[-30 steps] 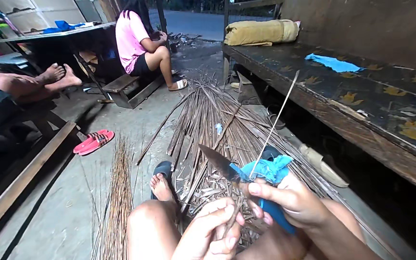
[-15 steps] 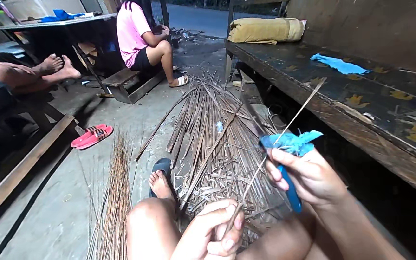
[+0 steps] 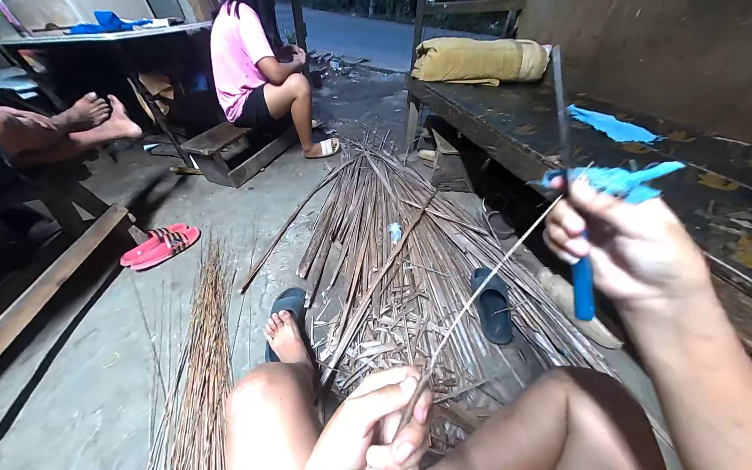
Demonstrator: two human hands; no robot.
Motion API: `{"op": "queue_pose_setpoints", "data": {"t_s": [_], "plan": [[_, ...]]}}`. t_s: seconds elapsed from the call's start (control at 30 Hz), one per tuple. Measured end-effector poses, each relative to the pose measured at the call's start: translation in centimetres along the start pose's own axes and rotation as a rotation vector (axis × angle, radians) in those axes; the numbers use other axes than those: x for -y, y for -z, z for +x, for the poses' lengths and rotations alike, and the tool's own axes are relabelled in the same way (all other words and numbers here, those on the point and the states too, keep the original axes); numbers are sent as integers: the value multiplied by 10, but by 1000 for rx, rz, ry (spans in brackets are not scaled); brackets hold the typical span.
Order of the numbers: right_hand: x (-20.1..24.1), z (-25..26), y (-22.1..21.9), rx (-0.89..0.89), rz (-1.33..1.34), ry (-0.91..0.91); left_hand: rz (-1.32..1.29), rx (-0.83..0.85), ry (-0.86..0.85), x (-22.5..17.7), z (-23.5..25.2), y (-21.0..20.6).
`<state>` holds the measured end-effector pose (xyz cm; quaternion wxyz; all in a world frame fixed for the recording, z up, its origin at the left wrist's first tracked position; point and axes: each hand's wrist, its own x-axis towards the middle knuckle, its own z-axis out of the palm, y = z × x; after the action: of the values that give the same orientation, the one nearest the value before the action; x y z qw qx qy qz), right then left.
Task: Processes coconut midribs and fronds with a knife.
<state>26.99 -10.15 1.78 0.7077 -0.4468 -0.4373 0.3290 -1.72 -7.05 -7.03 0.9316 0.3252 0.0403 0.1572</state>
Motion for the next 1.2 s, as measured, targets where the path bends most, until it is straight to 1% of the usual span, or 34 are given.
{"op": "queue_pose_setpoints", "data": {"t_s": [0.13, 0.2, 0.23, 0.27, 0.33, 0.37, 0.4, 0.43, 0.47, 0.5, 0.57, 0.6, 0.63, 0.7, 0.77, 0.93, 1.1, 1.2], "plan": [[18, 17, 33, -224, -91, -25, -19, -30, -10, -3, -4, 2], [19, 18, 47, -298, -216, -9, 8, -55, -26, -3, -5, 3], [16, 14, 48, -288, -288, -21, 35, -69, -44, -2, -5, 4], [12, 6, 45, -233, -337, -71, 58, -105, -70, -1, -4, 4], [-5, -16, 37, -55, -409, -190, 104, -205, -124, 1, -2, -1], [-16, -31, 31, -26, -488, -199, 135, -250, -143, 2, -1, -3], [-28, -46, 25, -51, -617, -144, 169, -280, -157, 3, -1, -5], [-39, -61, 19, -88, -739, -48, 192, -295, -169, 3, 0, -6], [-48, -75, 13, -115, -746, 24, 210, -312, -168, 4, 0, -8], [-51, -88, 7, -78, -600, 12, 231, -327, -159, 4, 1, -9], [-50, -108, -5, 128, -59, -158, 255, -348, -131, 6, 1, -11], [-49, -115, -11, 226, 110, -236, 257, -354, -124, 7, 1, -12], [-49, -120, -19, 277, 196, -283, 256, -356, -125, 7, 1, -13], [-53, -127, -29, 310, 293, -321, 248, -344, -140, 9, 2, -15], [-59, -131, -35, 303, 348, -342, 247, -327, -156, 10, 1, -16], [-68, -132, -51, 468, 290, -466, 222, -233, -230, 16, 0, -11], [-75, -118, -55, 575, 403, -487, 240, -173, -264, 14, -3, -8], [-77, -116, -58, 582, 435, -461, 184, -120, -249, 12, -5, -5]]}}
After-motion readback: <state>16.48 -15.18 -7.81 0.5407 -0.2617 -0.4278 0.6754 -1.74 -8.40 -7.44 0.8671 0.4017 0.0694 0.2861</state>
